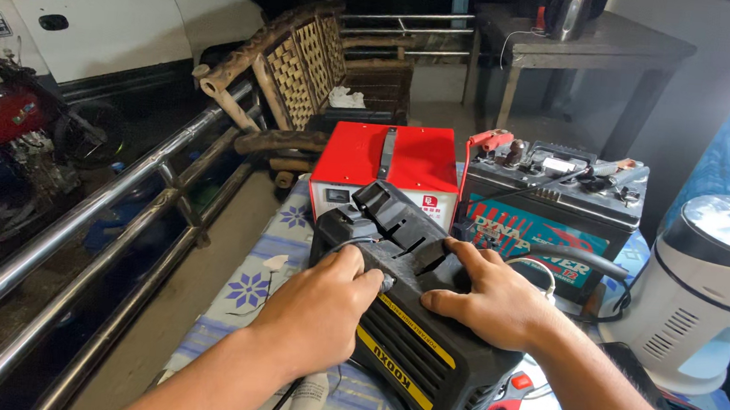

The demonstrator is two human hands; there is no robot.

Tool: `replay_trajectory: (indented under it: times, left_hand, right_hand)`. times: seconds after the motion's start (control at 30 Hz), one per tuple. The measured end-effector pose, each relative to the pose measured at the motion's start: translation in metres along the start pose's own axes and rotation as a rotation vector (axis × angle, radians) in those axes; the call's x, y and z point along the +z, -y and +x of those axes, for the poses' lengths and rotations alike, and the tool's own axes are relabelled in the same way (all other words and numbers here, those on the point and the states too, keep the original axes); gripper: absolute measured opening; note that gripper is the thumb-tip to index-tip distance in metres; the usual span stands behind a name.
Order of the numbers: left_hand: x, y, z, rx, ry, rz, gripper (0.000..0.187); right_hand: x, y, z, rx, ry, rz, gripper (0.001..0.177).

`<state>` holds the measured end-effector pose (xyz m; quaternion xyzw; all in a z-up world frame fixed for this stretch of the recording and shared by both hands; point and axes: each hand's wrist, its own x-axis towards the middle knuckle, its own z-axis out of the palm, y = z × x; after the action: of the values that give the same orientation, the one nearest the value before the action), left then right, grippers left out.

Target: The person repeatedly opens and closes a portable power station on a table, using a screwdriver to remove screws and separate the casing. The internal components are briefly exposed before the unit is reassembled multiple times.

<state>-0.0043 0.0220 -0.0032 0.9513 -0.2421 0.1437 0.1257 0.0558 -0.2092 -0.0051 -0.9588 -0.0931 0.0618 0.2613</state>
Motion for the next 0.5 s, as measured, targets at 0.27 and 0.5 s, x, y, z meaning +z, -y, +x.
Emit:
replay_trajectory:
  times: [0.27,0.5]
  left_hand:
    - [-0.007,0.011,-0.007,0.045,-0.059,-0.016,0.019]
    - [0.009,0.003,-0.005,0.098,-0.183,0.051,0.021]
  right_hand:
    - [-0.002,0.002,0.001,0.033,0.013,0.004,0.098]
    - [0.002,-0.003,0.001,-0.004,-0.015,-0.003,0.102]
